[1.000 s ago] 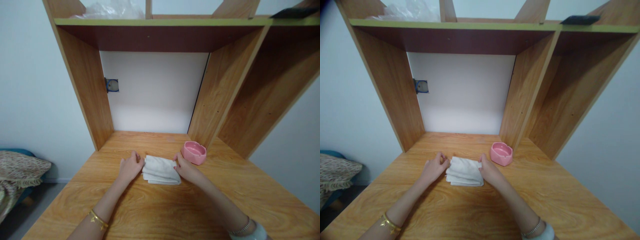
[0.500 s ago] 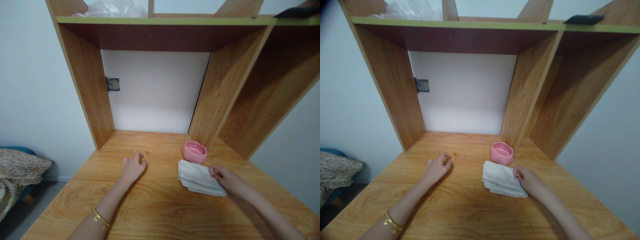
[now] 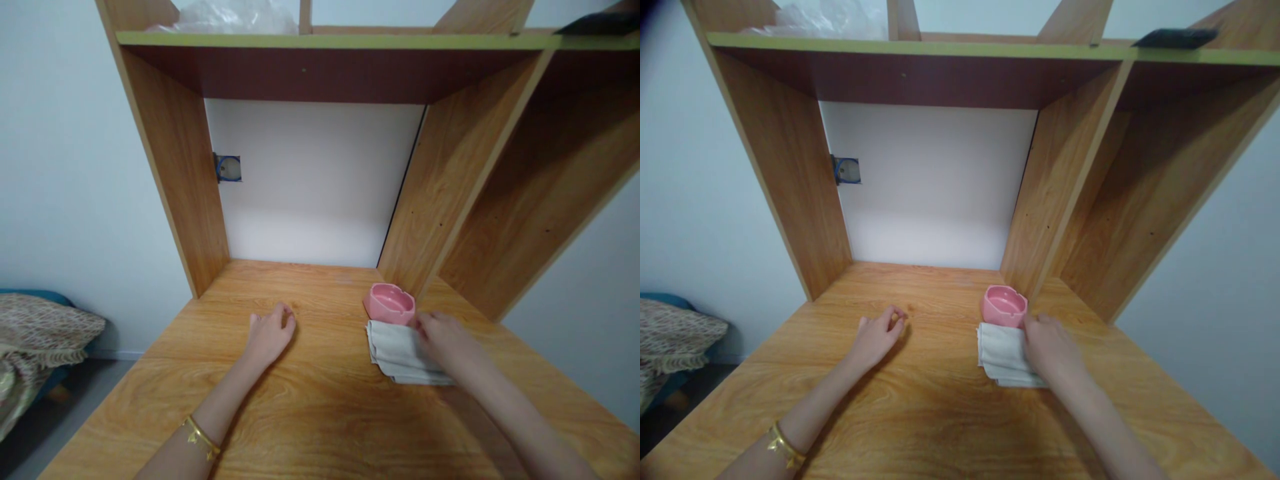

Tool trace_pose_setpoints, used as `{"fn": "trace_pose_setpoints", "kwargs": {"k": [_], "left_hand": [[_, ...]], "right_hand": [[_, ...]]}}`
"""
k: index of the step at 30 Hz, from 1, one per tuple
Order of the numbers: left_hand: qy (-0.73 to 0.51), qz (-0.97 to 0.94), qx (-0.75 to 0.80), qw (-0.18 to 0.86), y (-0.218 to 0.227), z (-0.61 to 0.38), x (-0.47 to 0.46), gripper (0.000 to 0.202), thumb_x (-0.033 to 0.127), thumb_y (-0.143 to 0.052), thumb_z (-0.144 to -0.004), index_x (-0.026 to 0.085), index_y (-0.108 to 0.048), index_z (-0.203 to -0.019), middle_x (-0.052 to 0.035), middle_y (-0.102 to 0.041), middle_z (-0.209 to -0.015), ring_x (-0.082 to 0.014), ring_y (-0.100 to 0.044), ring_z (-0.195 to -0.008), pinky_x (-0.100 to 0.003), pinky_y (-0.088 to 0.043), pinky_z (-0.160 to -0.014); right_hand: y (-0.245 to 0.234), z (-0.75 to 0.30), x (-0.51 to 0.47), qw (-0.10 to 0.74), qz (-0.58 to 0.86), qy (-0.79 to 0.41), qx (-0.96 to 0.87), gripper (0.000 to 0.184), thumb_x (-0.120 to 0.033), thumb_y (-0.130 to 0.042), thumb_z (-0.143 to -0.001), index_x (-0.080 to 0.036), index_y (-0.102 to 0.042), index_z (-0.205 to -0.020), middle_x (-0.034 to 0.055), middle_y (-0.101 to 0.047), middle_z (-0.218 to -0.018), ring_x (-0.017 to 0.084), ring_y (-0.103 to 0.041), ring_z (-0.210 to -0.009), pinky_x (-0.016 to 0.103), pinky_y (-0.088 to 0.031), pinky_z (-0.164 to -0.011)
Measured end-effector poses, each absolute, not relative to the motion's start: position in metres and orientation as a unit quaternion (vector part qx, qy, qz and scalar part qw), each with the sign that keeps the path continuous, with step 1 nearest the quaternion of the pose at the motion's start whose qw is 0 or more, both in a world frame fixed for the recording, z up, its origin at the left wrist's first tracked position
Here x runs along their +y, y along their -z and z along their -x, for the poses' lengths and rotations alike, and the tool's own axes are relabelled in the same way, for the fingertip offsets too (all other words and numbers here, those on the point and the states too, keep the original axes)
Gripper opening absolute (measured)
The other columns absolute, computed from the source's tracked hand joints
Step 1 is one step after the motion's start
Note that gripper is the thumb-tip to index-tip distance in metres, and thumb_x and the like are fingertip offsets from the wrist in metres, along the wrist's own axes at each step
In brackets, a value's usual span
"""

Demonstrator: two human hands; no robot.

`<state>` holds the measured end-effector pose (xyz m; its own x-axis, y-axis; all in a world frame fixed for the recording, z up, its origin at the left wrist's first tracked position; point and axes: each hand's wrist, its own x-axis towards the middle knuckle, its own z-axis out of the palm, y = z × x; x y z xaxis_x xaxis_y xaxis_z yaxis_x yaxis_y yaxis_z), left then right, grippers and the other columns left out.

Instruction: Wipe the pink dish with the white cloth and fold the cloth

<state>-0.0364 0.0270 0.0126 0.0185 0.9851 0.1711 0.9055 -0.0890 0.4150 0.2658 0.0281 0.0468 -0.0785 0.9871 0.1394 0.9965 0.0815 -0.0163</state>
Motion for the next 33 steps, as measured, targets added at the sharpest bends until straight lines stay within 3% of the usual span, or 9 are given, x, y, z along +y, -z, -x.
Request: {"fn": "trace_pose_setpoints", "kwargs": {"k": [3,6,8,11,15,19,33], "left_hand": [[-0.246,-0.724,0.639,0.077,-0.008,0.037,0.028,0.021,0.03,-0.038,-0.082,0.022,-0.051,-0.097,-0.0032,-0.063,-0.097,-0.0216,-0.055,-0.094,-0.04,-0.032,-0.085],[-0.268,-0.759,0.588,0.081,-0.003,0.038,0.029,0.022,0.026,-0.04,-0.08,0.019,-0.053,-0.098,-0.0061,-0.06,-0.102,-0.0199,-0.052,-0.1,-0.035,-0.036,-0.087],[-0.27,-0.782,0.554,0.095,0.0,0.039,0.029,0.026,0.025,-0.039,-0.081,0.018,-0.052,-0.102,-0.0074,-0.058,-0.107,-0.018,-0.051,-0.103,-0.032,-0.036,-0.09],[-0.256,-0.807,0.522,0.102,0.002,0.038,0.028,0.035,0.027,-0.037,-0.083,0.016,-0.047,-0.115,-0.0083,-0.051,-0.12,-0.0175,-0.044,-0.113,-0.031,-0.032,-0.097],[-0.204,-0.828,0.51,0.111,0.004,0.036,0.026,0.046,0.033,-0.033,-0.085,0.016,-0.038,-0.127,-0.0072,-0.036,-0.136,-0.0178,-0.029,-0.126,-0.036,-0.021,-0.104],[-0.139,-0.828,0.528,0.128,0.002,0.035,0.023,0.052,0.038,-0.029,-0.087,0.013,-0.028,-0.133,-0.0063,-0.024,-0.141,-0.0179,-0.018,-0.13,-0.041,-0.013,-0.106],[-0.085,-0.828,0.54,0.124,0.004,0.035,0.024,0.056,0.043,-0.023,-0.087,0.012,-0.025,-0.134,-0.0069,-0.019,-0.142,-0.0165,-0.015,-0.131,-0.038,-0.01,-0.106]], "right_hand": [[-0.05,-0.212,0.019,0.12,0.57,0.011,-0.813,0.027,-0.012,-0.033,-0.078,-0.013,-0.06,-0.083,0.0128,-0.06,-0.088,0.022,-0.055,-0.085,0.033,-0.04,-0.078],[-0.036,-0.165,0.012,0.124,0.468,-0.079,-0.872,0.032,-0.016,-0.035,-0.081,-0.013,-0.057,-0.104,0.011,-0.058,-0.106,0.019,-0.051,-0.1,0.03,-0.038,-0.089],[-0.022,-0.148,0.011,0.116,0.439,-0.12,-0.883,0.042,-0.026,-0.038,-0.082,-0.009,-0.046,-0.12,0.0138,-0.047,-0.125,0.021,-0.041,-0.116,0.034,-0.03,-0.098],[-0.004,-0.142,0.014,0.097,0.434,-0.156,-0.882,0.06,-0.043,-0.036,-0.083,-0.006,-0.032,-0.131,0.0148,-0.031,-0.137,0.022,-0.025,-0.127,0.037,-0.021,-0.105],[0.007,-0.148,0.017,0.096,0.45,-0.147,-0.876,0.069,-0.055,-0.03,-0.082,-0.009,-0.025,-0.134,0.0125,-0.024,-0.14,0.023,-0.017,-0.13,0.042,-0.014,-0.106],[0.007,-0.149,0.017,0.082,0.465,-0.145,-0.87,0.07,-0.056,-0.026,-0.083,-0.009,-0.025,-0.135,0.0121,-0.023,-0.141,0.022,-0.016,-0.13,0.042,-0.012,-0.107],[0.003,-0.152,0.016,0.084,0.455,-0.168,-0.87,0.065,-0.05,-0.031,-0.084,-0.01,-0.026,-0.134,0.0107,-0.024,-0.141,0.021,-0.017,-0.13,0.04,-0.012,-0.107]]}}
